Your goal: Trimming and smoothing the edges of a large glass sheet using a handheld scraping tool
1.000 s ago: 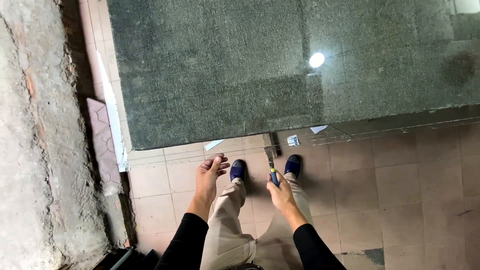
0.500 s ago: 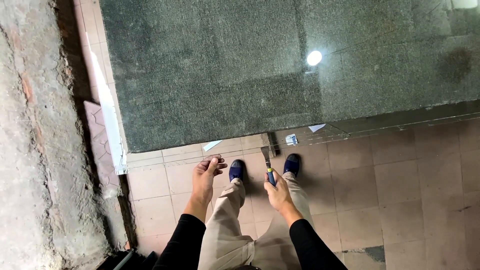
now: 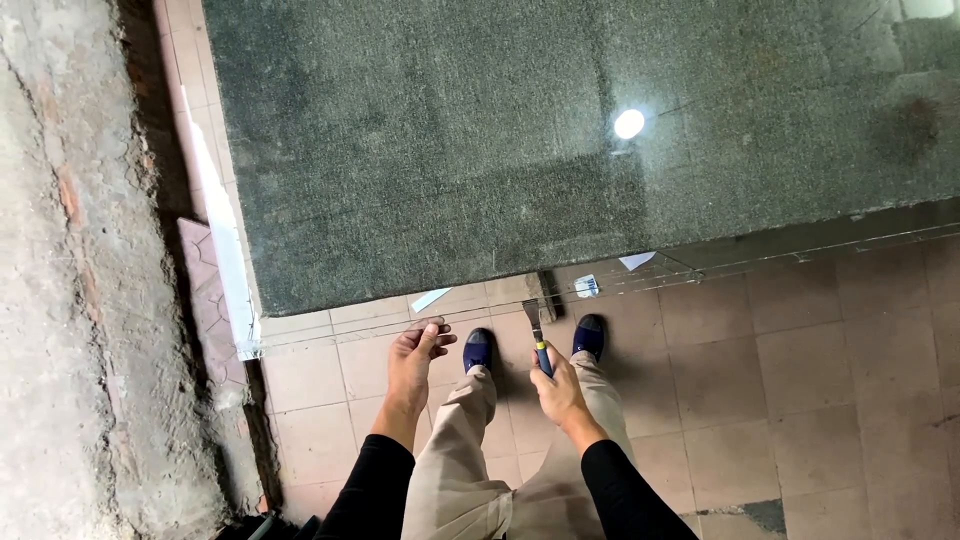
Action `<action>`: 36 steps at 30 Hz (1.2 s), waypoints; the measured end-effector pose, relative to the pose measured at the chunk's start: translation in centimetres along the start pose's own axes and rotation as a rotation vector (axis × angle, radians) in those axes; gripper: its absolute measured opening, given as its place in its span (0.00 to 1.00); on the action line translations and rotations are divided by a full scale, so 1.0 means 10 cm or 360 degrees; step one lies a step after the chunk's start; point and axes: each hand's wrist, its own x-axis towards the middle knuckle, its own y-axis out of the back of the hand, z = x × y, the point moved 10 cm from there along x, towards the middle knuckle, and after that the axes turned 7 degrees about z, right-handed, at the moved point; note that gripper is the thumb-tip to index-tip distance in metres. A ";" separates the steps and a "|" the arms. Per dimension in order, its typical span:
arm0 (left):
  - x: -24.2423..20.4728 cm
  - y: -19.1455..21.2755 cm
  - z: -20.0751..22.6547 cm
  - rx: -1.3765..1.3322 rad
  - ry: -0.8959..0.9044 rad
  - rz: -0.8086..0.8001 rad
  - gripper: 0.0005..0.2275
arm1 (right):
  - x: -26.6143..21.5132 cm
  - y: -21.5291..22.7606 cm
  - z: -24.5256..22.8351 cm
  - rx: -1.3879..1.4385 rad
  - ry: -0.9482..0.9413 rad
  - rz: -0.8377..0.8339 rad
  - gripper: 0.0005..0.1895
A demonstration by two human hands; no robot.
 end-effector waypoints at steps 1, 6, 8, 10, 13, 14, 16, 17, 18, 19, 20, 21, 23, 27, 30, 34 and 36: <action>-0.01 0.02 0.03 0.0001 0.0001 -0.0004 0.09 | -0.01 -0.02 -0.03 0.0000 -0.0002 0.0004 0.08; -0.04 0.01 0.06 0.0001 -0.0011 -0.0010 0.08 | -0.08 0.03 -0.19 0.0065 0.0077 0.0011 0.08; -0.08 -0.02 0.12 0.0003 -0.0019 -0.0001 0.08 | -0.06 0.02 -0.17 0.0065 0.0091 0.0024 0.08; -0.09 -0.02 0.13 0.0005 -0.0029 0.0011 0.08 | -0.04 0.01 -0.15 0.0065 0.0106 0.0032 0.08; -0.02 0.02 0.03 -0.0004 -0.0029 -0.0005 0.08 | -0.01 0.00 -0.12 0.0082 0.0140 0.0037 0.07; 0.01 0.03 0.00 -0.0009 -0.0034 -0.0005 0.09 | 0.01 -0.02 -0.10 0.0076 0.0150 0.0032 0.07; 0.01 0.03 0.00 -0.0012 -0.0039 -0.0009 0.09 | 0.01 -0.03 -0.11 0.0072 0.0159 0.0032 0.07; -0.02 0.02 0.03 -0.0011 -0.0036 -0.0005 0.09 | 0.00 -0.02 -0.12 0.0084 0.0148 0.0021 0.07; -0.05 0.01 0.07 -0.0009 -0.0034 0.0000 0.09 | -0.01 -0.02 -0.13 0.0096 0.0138 0.0009 0.07; -0.04 0.01 0.05 -0.0007 -0.0035 -0.0003 0.09 | -0.01 -0.02 -0.14 0.0099 0.0137 0.0011 0.07; -0.02 0.02 0.03 -0.0011 -0.0037 -0.0001 0.09 | -0.01 -0.02 -0.15 0.0105 0.0134 0.0010 0.07; -0.01 0.03 0.01 -0.0016 -0.0039 0.0001 0.09 | -0.01 -0.02 -0.16 0.0110 0.0131 0.0008 0.07; -0.01 0.03 0.01 -0.0020 -0.0036 0.0004 0.09 | -0.03 -0.01 -0.17 0.0107 0.0126 0.0006 0.07; -0.06 0.01 0.05 -0.0054 0.0003 0.0002 0.09 | -0.05 -0.01 -0.16 0.0100 0.0089 -0.0010 0.08; -0.10 0.01 0.03 -0.0075 0.0039 0.0011 0.10 | -0.21 0.04 -0.22 0.0013 -0.0063 -0.0179 0.10; -0.21 -0.03 0.06 -0.0108 0.0077 -0.0018 0.13 | -0.45 0.45 -0.54 -0.0095 -0.0199 -0.0299 0.15; -0.36 -0.12 0.14 -0.0071 0.0151 -0.0018 0.21 | -0.71 0.86 -0.98 -0.0279 -0.0249 -0.0403 0.09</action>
